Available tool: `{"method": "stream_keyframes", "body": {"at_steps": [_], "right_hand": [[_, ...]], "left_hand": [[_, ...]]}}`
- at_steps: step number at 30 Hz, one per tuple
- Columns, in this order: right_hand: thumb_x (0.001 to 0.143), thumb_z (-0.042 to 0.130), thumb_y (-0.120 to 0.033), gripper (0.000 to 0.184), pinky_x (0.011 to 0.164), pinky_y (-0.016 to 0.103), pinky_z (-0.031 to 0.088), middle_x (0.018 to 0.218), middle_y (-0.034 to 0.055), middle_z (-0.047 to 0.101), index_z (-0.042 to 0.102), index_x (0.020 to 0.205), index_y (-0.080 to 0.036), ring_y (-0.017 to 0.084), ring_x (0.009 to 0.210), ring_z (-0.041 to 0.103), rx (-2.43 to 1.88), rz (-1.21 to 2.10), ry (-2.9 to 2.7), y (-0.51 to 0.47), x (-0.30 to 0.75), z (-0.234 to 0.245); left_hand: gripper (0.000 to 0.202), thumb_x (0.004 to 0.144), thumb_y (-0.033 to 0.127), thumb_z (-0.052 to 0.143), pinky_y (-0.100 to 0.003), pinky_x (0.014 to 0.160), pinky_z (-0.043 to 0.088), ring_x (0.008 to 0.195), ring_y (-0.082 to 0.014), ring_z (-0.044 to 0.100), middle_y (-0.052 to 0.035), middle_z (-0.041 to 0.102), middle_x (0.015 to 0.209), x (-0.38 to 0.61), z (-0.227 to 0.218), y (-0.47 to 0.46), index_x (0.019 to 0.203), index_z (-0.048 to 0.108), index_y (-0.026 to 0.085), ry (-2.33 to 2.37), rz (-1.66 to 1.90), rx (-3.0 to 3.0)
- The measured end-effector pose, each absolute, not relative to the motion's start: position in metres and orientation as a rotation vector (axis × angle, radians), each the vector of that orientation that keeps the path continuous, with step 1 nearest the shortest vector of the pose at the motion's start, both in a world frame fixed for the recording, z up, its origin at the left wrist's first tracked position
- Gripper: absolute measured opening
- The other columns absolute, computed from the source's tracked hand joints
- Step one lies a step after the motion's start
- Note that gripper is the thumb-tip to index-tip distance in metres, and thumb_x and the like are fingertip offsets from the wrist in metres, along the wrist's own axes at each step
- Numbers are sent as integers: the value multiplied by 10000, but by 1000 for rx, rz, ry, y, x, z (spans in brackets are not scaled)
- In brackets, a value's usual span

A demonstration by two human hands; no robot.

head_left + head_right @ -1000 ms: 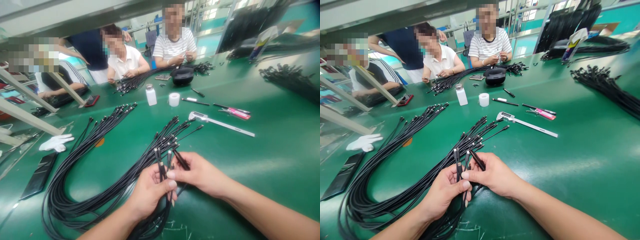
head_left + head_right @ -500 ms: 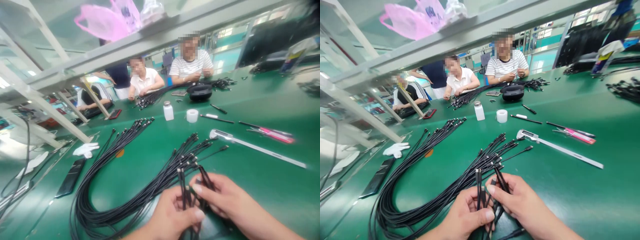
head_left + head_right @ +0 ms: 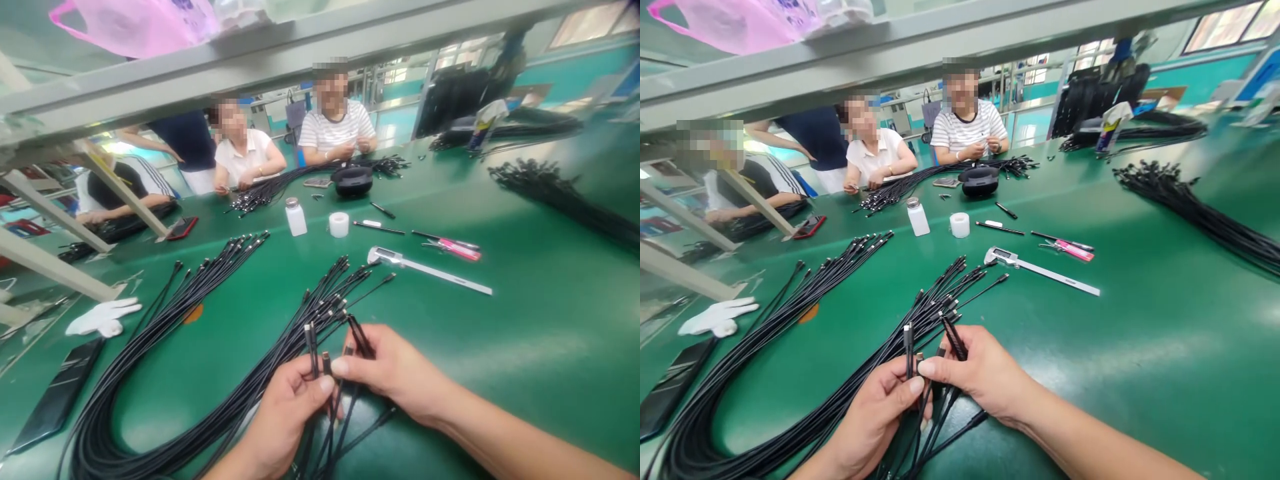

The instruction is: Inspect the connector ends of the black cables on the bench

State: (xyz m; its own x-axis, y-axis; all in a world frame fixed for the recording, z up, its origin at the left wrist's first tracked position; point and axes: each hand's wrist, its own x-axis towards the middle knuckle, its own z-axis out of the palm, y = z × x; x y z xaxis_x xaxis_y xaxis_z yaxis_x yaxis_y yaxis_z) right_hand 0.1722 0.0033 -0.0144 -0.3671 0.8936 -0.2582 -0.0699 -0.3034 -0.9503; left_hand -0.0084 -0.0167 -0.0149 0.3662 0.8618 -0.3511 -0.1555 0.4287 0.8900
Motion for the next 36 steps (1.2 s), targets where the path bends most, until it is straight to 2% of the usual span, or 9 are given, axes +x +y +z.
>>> {"method": "stream_keyframes", "body": {"at_steps": [6,10,19,24,29,36], "right_hand": [[613,830,-418,470,525,156,260,617,-62,407,463,682,-133,37,582,324,-1147,1737,-1212,4,173,-14],[647,813,-389,412,523,158,252,602,-60,413,500,692,-125,39,576,324,-1112,1782,-1287,6,173,-12],[696,781,-342,325,617,182,360,712,-14,554,626,867,-113,66,645,450,-1022,1850,-1334,4,173,-11],[726,747,-326,273,671,217,405,743,17,608,665,869,-108,91,678,517,-997,1887,-1368,3,171,-8],[745,723,-344,300,715,260,450,783,45,648,669,919,-105,123,696,584,-985,1929,-1351,1,170,-7],[744,723,-344,283,691,232,430,781,33,636,654,890,-112,111,697,561,-1019,1907,-1360,2,170,-10]], "left_hand": [[322,754,365,745,-211,627,473,628,-77,537,-20,594,722,-8,-15,-17,910,653,99,969,767,871],[297,769,356,735,-190,625,461,632,-68,529,-12,590,695,-8,-15,-17,878,632,100,965,762,888],[368,695,343,799,-181,591,453,566,-71,551,14,604,604,-9,-19,-20,773,503,138,1040,762,922],[394,675,375,804,-187,579,459,556,-73,556,2,614,626,-7,-20,-21,738,498,136,1018,751,929],[401,664,359,809,-183,546,452,519,-72,552,12,598,589,-6,-20,-21,710,475,143,1026,753,918],[389,647,342,819,-195,529,460,500,-73,544,19,588,577,-6,-18,-21,723,497,137,1032,741,894]]}}
